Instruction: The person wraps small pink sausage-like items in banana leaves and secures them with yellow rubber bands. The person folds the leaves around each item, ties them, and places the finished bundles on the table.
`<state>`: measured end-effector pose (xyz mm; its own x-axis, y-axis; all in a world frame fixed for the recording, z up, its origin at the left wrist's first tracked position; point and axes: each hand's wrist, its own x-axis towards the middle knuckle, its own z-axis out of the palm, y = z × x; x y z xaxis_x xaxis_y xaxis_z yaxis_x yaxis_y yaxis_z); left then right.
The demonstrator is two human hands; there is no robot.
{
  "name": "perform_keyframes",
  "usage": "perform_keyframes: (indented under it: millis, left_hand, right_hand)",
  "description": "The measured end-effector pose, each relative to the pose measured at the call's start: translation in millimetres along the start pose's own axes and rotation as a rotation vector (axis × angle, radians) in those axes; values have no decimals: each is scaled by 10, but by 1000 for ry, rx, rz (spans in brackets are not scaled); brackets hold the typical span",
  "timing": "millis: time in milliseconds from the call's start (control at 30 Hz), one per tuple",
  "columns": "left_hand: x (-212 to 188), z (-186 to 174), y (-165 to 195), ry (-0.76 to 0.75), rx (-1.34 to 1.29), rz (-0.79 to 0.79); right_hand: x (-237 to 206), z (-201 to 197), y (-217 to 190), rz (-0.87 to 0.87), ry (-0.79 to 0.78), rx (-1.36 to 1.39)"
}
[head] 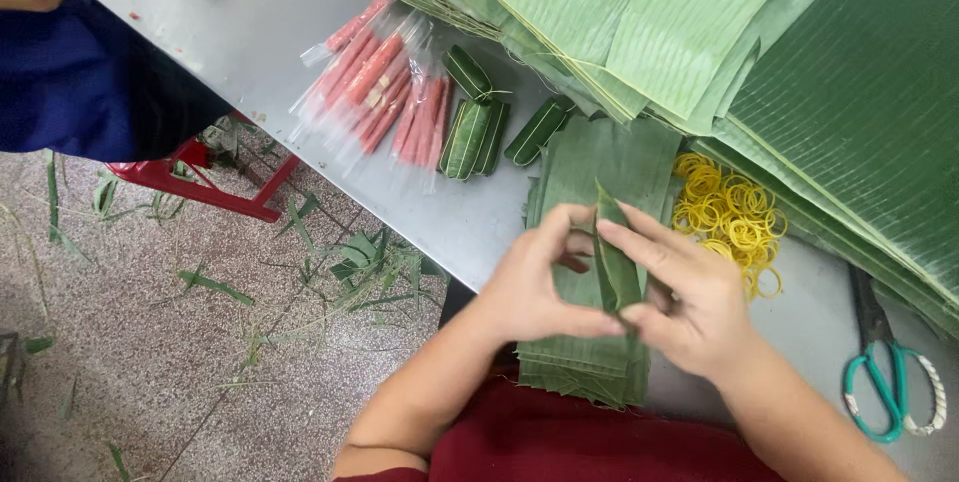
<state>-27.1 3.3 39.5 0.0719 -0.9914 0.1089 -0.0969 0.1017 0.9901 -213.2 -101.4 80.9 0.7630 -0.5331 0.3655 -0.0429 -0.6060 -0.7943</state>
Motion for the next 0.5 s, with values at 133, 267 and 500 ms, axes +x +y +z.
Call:
perform_keyframes:
  millis: [133, 267, 500]
  left_hand:
    - [19, 106, -15, 21, -257, -91]
    - [-14, 124, -71, -16, -489, -154]
    - [-95, 210, -306, -250, -877, -128]
  right_hand:
    - [-18, 57, -133, -43, 36, -264]
    - [33, 71, -62, -366, 15, -262]
    - [-34, 120, 9, -428, -59, 53]
